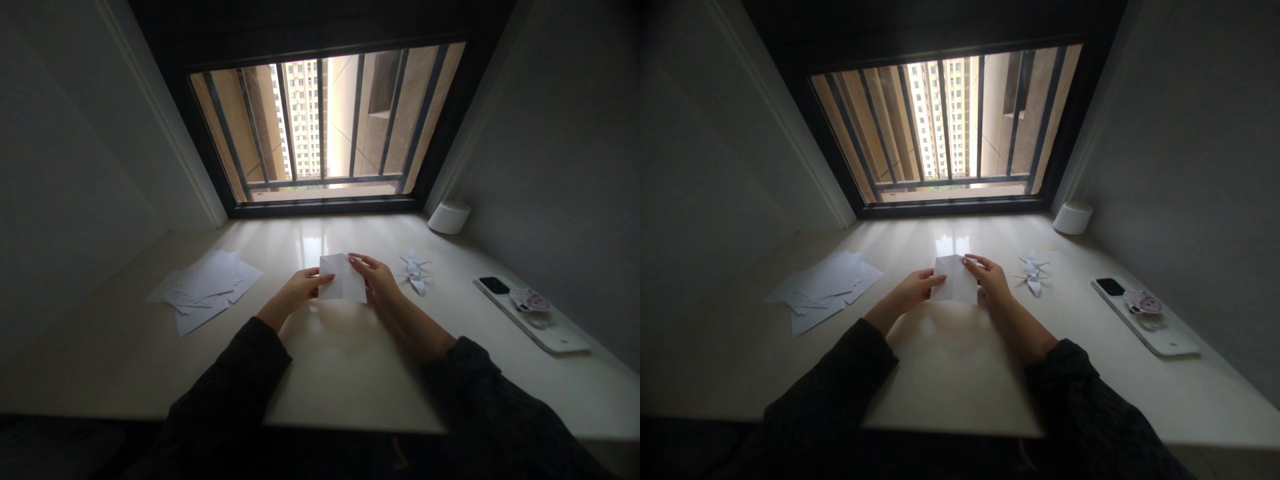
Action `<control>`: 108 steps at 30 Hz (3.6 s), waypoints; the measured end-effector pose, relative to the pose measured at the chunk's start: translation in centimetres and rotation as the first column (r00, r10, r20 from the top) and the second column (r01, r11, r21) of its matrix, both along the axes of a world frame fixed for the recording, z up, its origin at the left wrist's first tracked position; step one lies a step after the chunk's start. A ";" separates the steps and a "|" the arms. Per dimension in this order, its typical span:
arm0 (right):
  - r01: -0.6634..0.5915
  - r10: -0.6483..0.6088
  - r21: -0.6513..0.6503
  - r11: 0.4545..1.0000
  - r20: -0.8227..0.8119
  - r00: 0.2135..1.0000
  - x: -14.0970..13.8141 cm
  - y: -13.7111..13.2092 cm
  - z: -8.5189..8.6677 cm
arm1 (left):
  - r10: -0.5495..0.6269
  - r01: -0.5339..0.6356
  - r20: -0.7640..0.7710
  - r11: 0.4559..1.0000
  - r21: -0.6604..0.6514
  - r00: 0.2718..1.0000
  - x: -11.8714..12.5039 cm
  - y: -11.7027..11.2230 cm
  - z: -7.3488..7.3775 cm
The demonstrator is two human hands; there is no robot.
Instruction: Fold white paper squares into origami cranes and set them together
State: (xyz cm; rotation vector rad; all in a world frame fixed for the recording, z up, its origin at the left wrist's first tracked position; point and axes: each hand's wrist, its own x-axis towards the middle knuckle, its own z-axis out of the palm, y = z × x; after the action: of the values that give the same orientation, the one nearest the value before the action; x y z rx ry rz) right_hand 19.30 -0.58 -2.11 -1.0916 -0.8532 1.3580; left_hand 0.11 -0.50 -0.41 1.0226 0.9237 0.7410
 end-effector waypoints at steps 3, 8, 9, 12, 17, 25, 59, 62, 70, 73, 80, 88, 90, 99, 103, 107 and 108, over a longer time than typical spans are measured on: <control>-0.026 0.026 -0.015 1.000 0.032 0.999 -0.1 -0.1 0.1 | 0.155 -0.156 0.058 0.987 0.026 0.986 0.1 0.0 0.0; -0.011 0.006 0.106 0.994 0.045 0.999 0.0 -0.2 0.0 | 0.256 -0.254 0.066 0.966 -0.043 0.964 0.0 0.2 0.0; 0.010 -0.017 0.117 0.993 0.053 0.998 0.0 -0.1 0.0 | 0.258 -0.254 0.056 0.964 -0.072 0.964 0.0 0.3 0.0; 0.058 -0.068 0.136 0.989 0.071 0.995 0.3 0.0 -0.1 | 0.224 -0.219 0.023 0.966 -0.137 0.974 -0.1 0.4 0.1; 0.072 -0.085 0.152 0.986 0.081 0.993 0.5 0.0 0.1 | 0.120 -0.113 0.026 0.978 -0.177 0.992 -0.1 0.1 0.7; 0.030 -0.047 0.138 0.990 0.123 0.991 0.2 -0.1 0.1 | 0.165 -0.167 -0.032 0.983 -0.080 0.986 -0.9 0.8 0.4; -0.119 0.123 0.062 0.991 -0.065 0.990 -1.7 -1.4 1.3 | 0.280 -0.274 0.177 0.960 -0.059 0.943 0.2 0.0 0.2; -0.109 0.115 0.080 0.991 -0.067 0.991 -2.0 -1.7 1.3 | 0.224 -0.217 0.191 0.974 -0.056 0.956 0.3 -0.2 0.1; -0.080 0.082 0.156 0.984 -0.005 0.997 -2.0 -1.9 1.3 | 0.208 -0.215 0.064 0.968 0.127 0.976 0.7 -0.3 -0.3; -0.073 0.070 0.193 0.978 0.021 0.997 -2.0 -1.8 1.2 | 0.197 -0.197 0.027 0.950 0.241 0.980 0.8 -0.2 -0.5; -0.064 0.046 0.256 0.965 0.076 0.996 -2.1 -1.8 1.2 | 0.306 -0.258 -0.047 0.867 0.426 0.951 0.6 0.0 -1.0; -0.054 -0.054 0.343 0.938 0.298 0.953 -1.4 -1.3 0.6 | 0.428 -0.077 -0.328 0.697 0.713 0.842 0.7 -0.4 -0.5; -0.042 -0.094 0.357 0.933 0.356 0.930 -1.3 -1.3 0.5 | 0.429 -0.073 -0.321 0.686 0.724 0.845 0.7 -0.5 -0.4; -0.034 -0.208 0.439 0.898 0.491 0.846 -1.3 -1.8 0.7 | 0.480 -0.055 -0.336 0.633 0.772 0.811 1.1 -0.6 -0.3; -0.047 -0.215 0.481 0.875 0.474 0.854 -1.3 -1.8 0.9 | 0.367 -0.099 -0.220 0.680 0.727 0.904 1.3 -1.0 0.1; -0.048 -0.209 0.500 0.864 0.444 0.871 -1.3 -1.9 1.0 | 0.303 -0.151 -0.126 0.743 0.652 0.945 1.6 -1.2 0.4; -0.047 -0.207 0.504 0.863 0.437 0.875 -1.3 -1.9 1.0 | 0.302 -0.163 -0.115 0.754 0.637 0.946 1.7 -1.2 0.4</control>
State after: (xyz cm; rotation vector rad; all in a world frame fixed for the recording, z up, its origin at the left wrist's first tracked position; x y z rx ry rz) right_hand 18.00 -2.51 -1.14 -1.0375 -1.4172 0.7159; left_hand 1.78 -1.71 -0.05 1.6137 1.0274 1.2185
